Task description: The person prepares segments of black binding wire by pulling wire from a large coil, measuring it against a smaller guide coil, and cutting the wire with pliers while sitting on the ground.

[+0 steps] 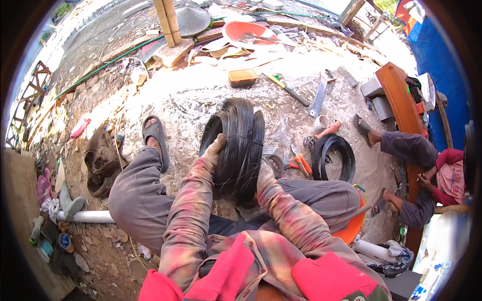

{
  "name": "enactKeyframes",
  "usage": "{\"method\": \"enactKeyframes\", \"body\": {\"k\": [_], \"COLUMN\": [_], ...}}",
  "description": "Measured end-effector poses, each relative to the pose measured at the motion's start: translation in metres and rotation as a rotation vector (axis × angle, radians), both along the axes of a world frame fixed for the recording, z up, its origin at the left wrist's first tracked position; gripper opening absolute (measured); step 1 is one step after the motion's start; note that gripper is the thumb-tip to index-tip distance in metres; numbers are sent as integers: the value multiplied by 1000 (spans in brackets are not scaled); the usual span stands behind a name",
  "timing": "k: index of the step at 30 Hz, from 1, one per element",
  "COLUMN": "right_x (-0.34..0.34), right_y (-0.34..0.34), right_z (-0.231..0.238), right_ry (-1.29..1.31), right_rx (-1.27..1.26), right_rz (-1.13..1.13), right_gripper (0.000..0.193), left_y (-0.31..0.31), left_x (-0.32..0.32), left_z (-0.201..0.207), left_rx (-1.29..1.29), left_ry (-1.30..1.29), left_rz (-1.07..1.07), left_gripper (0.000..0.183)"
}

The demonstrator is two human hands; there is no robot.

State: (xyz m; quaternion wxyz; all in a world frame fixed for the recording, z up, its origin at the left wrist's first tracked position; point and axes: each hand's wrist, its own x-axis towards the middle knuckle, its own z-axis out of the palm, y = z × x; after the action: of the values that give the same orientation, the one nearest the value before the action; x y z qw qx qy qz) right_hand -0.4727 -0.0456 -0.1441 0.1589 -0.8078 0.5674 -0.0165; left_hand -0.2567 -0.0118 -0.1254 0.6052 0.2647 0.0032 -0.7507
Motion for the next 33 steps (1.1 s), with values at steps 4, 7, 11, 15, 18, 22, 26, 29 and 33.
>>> {"method": "enactKeyframes", "body": {"k": [4, 7, 11, 15, 18, 22, 26, 29, 33], "right_x": [22, 59, 86, 96, 100, 116, 123, 119, 112], "right_y": [14, 27, 40, 46, 45, 36, 7, -37, -113], "right_z": [-25, -15, 20, 36, 61, 66, 72, 80, 91], "right_ry": [-1121, -1318, -1318, -1538, -1117, -1146, -1040, -842, -470], "right_rx": [496, 501, 452, 730, 871, 846, 890, 858, 775], "right_rz": [-301, -433, -520, -514, -114, 83, 170, 193, 168], "right_gripper": [37, 39, 40, 37, 41, 50, 54, 57, 62], "left_y": [-1, 18, 45, 71, 97, 87, 62, 28, -18], "left_x": [-3, 13, 35, 36, 29, 1, -4, -6, 0], "left_z": [-21, -17, -18, 23, 57, 118, 121, 123, 102], "left_rx": [-126, -173, -226, -284, -157, 32, 216, 142, 205], "left_ry": [-47, -41, -223, -212, -536, -442, -443, -245, -220], "left_rz": [34, 67, 119, 130, 277, 432, 464, 476, 574], "left_gripper": [66, 68, 64, 59, 58, 54, 55, 54, 42]}}
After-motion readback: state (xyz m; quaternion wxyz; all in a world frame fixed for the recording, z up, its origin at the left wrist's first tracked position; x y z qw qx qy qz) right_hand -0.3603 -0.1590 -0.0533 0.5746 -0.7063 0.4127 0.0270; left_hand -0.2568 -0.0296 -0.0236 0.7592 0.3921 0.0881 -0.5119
